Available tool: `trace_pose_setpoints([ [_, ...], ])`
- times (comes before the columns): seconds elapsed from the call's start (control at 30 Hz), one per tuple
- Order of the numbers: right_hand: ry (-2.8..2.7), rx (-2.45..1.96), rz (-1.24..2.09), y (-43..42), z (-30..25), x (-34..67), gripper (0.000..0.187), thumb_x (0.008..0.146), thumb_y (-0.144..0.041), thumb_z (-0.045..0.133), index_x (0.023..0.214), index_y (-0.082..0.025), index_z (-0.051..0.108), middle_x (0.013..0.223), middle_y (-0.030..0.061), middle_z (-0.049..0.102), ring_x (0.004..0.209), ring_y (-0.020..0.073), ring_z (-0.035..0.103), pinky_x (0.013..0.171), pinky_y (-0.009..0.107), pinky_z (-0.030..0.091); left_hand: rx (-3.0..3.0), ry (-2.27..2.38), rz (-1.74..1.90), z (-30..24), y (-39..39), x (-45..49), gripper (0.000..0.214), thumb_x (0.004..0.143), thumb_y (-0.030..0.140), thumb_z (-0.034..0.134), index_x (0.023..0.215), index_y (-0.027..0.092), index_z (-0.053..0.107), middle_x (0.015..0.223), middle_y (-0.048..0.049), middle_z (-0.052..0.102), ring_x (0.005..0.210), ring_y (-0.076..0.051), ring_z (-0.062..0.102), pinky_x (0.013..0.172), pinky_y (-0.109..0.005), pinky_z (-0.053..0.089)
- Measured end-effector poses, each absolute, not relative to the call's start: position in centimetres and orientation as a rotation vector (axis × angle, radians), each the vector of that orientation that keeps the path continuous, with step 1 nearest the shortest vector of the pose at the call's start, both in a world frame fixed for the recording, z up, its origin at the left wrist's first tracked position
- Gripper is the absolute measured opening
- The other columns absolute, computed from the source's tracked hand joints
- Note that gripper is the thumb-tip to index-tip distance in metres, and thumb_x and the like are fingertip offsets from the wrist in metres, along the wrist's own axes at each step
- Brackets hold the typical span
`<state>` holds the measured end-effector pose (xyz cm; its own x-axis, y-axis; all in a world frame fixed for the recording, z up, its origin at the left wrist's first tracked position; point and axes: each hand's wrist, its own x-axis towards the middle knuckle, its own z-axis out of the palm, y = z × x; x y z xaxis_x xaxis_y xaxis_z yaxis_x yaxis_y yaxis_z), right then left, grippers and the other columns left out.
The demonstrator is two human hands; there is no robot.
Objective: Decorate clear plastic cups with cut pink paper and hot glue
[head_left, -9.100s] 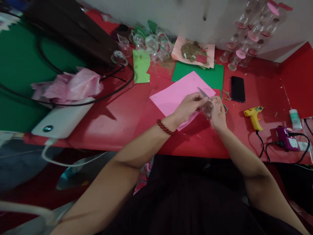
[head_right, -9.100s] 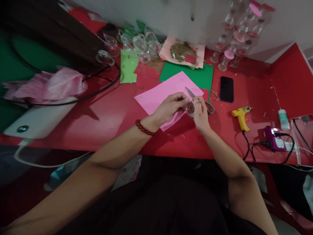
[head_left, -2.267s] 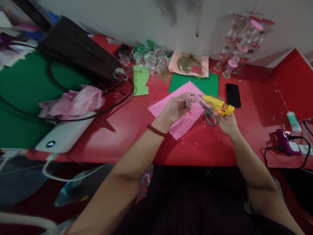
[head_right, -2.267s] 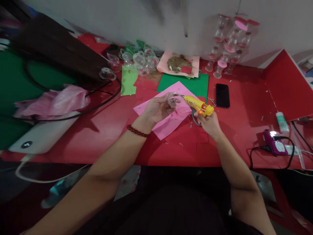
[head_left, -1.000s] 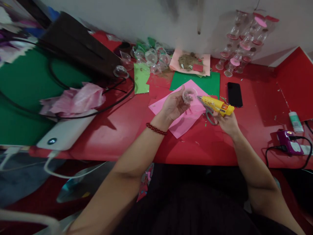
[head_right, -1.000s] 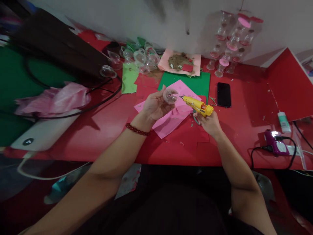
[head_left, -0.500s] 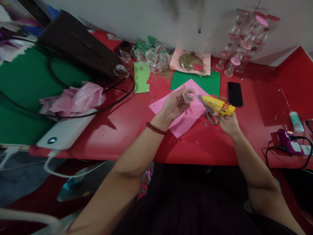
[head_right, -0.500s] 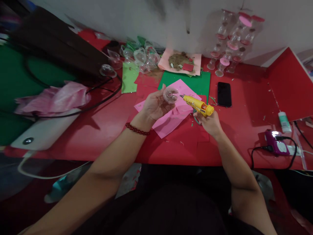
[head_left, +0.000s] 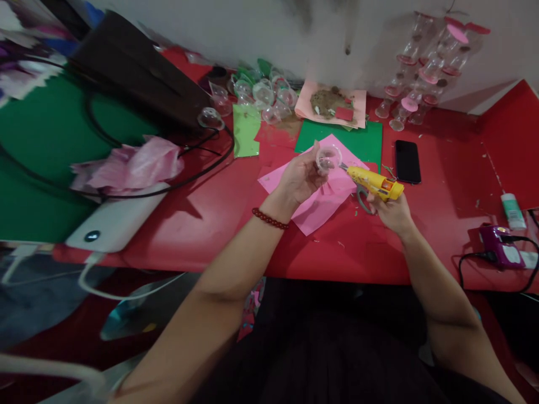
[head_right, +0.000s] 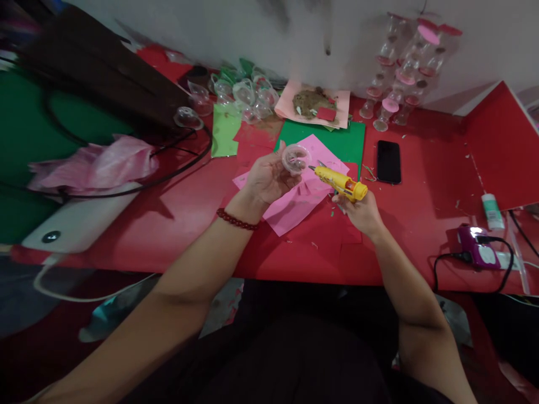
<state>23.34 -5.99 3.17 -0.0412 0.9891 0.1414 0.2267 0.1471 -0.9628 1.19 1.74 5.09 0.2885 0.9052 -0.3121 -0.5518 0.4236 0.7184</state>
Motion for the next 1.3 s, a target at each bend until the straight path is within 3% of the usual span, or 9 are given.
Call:
trace_pose_setpoints([
  [0.17, -1.421, -1.246, 1.013, -6.0, 2.8, 23.3, 0.062, 0.072, -0.084, 0.079, 0.07, -0.024, 0.064, 0.049, -0.0045, 0.049, 0.043, 0.0097, 0.04, 0.041, 0.027, 0.034, 0.534, 0.806, 1.036, 5.3, 1.8, 1.2, 0.034, 0.101, 0.047, 0.07, 0.11, 0.015, 0.079, 0.066, -0.0001, 0.07, 0.047, -0.005, 0.058, 0.046, -0.015, 0.047],
  [0.57, -1.445, -1.295, 0.998, -6.0, 2.8, 23.3, 0.056, 0.073, -0.074, 0.082, 0.07, -0.022, 0.064, 0.049, -0.0052, 0.05, 0.042, 0.0081, 0.042, 0.042, 0.025, 0.036, 0.541, 0.786, 1.024, 5.4, 1.6, 1.2, 0.025, 0.099, 0.038, 0.072, 0.106, 0.015, 0.079, 0.066, 0.0013, 0.067, 0.046, -0.005, 0.051, 0.043, -0.018, 0.04],
  [0.7, -1.405, -1.299, 0.979, -5.9, 2.7, 23.3, 0.051, 0.073, -0.069, 0.084, 0.073, -0.022, 0.065, 0.051, -0.0057, 0.052, 0.043, 0.0082, 0.044, 0.042, 0.024, 0.037, 0.529, 0.779, 1.018, 5.5, 1.5, 1.2, 0.022, 0.099, 0.038, 0.072, 0.098, 0.016, 0.076, 0.066, 0.0013, 0.067, 0.047, -0.004, 0.052, 0.043, -0.016, 0.041],
  [1.3, -1.357, -1.267, 1.069, -5.9, 2.2, 23.2, 0.044, 0.073, -0.061, 0.086, 0.081, -0.021, 0.069, 0.053, -0.0066, 0.05, 0.045, 0.0076, 0.039, 0.043, 0.025, 0.035, 0.504, 0.765, 1.093, 4.7, 1.6, 1.4, 0.007, 0.095, 0.021, 0.072, 0.096, 0.017, 0.078, 0.079, -0.0021, 0.076, 0.053, -0.005, 0.053, 0.053, -0.018, 0.048],
])
